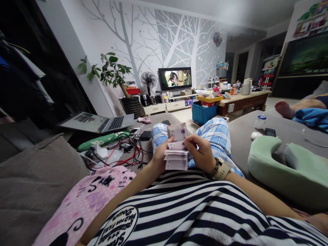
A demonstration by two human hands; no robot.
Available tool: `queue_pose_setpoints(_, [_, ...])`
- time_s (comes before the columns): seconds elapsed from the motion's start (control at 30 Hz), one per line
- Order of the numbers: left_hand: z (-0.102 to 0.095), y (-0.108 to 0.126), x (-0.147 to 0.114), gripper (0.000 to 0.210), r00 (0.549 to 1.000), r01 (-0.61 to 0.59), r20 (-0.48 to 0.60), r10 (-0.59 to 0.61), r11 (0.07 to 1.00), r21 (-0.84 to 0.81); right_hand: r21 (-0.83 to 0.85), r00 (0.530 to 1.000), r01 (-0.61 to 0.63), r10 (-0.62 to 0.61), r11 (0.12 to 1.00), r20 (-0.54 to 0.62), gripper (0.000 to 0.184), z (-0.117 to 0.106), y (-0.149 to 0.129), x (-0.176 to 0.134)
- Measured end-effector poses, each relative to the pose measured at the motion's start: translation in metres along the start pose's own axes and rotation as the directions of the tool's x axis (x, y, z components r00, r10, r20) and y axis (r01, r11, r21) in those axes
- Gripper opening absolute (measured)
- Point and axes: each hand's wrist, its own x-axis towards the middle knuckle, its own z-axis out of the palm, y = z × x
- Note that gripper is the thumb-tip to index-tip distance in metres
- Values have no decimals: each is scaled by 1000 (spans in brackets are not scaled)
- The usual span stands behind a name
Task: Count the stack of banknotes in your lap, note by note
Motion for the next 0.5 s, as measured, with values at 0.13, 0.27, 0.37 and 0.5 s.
queue_pose_setpoints(0.13, [-1,0,1,43,1000,7,-16,-7,1000,8,14,1000,16,-16,1000,1,18,1,1,0])
queue_pose_setpoints(0.27, [1,1,-1,43,999,9,-36,-9,1000,9,29,999,45,-45,999,4,16,1,2,-1])
queue_pose_setpoints(0.37, [3,2,-2,45,999,26,-41,-27,1000,-14,47,998,60,-60,997,7,15,1,2,-1])
queue_pose_setpoints(0.5, [3,2,-2,46,999,48,-24,-48,999,-15,54,998,61,-62,997,5,14,1,0,-1])
